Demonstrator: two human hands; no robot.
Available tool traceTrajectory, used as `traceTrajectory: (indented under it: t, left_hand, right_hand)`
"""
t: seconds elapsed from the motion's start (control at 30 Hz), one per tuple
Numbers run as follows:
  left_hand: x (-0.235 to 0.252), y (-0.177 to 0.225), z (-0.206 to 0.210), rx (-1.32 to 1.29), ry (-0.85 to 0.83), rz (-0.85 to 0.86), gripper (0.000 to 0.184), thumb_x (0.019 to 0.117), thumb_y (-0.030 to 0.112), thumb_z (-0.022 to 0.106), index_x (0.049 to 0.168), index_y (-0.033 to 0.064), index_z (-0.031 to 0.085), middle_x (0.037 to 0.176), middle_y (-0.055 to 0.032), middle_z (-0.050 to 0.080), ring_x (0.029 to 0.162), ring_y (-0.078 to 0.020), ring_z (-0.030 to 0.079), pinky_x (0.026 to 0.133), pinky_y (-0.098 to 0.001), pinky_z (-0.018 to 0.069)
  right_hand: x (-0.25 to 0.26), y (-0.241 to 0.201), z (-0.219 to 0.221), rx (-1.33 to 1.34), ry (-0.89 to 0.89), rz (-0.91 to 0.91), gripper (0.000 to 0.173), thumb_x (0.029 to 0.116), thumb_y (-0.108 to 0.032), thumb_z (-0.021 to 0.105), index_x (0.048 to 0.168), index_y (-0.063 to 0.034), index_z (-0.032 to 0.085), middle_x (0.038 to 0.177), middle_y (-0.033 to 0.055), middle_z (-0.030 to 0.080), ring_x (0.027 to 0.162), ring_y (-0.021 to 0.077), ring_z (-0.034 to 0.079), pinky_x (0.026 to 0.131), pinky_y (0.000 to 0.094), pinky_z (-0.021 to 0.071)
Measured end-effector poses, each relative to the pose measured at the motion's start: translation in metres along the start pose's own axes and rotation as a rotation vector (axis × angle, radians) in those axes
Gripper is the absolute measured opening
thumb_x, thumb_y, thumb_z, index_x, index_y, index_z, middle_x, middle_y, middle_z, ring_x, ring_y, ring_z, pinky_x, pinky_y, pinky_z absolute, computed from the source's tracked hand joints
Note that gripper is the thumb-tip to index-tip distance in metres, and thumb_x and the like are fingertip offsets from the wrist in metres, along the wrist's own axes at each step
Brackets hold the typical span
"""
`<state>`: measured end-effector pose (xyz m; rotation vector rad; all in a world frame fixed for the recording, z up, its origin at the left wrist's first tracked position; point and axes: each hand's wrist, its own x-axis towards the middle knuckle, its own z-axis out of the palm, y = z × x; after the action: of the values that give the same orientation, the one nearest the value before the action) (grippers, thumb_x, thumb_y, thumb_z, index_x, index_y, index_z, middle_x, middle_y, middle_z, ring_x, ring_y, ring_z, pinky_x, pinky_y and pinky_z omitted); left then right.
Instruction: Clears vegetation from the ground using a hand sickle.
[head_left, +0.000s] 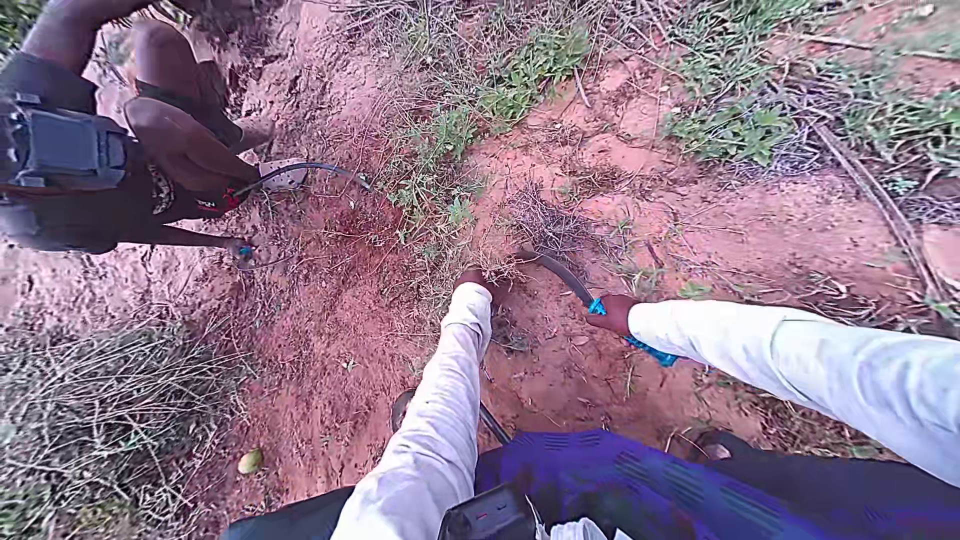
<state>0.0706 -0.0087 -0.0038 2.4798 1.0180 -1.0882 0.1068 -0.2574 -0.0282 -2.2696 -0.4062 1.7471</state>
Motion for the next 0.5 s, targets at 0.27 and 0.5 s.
traceTrajectory:
  t: [0.27, 0.5]
  left_hand:
    - [0.015, -0.05, -0.022, -0.261, 0.176, -0.207, 0.061, 0.0999, 0.029, 0.068, 0.146, -0.0068, 0.049, 0.15, -0.0284, 0.052, 0.144, -0.0388, 0.048, 0.118, -0.0522, 0.0394]
    - [-0.011, -0.128, -0.071, -0.592, 0.759, -0.395, 0.048, 0.0997, 0.025, 0.067, 0.139, -0.0016, 0.06, 0.145, -0.0247, 0.057, 0.141, -0.0369, 0.051, 0.117, -0.0534, 0.0394]
  right_hand:
    - [-0.103, 0.064, 0.014, 0.146, -0.028, 0.15, 0.041, 0.1083, -0.04, 0.052, 0.117, 0.0003, 0.054, 0.07, 0.0067, 0.056, 0.052, 0.0166, 0.057, 0.056, 0.0328, 0.0535]
    - [-0.096, 0.03, -0.018, -0.047, 0.253, -0.037, 0.052, 0.1081, -0.041, 0.052, 0.126, 0.0082, 0.054, 0.089, 0.0215, 0.063, 0.072, 0.0305, 0.064, 0.075, 0.0491, 0.0532]
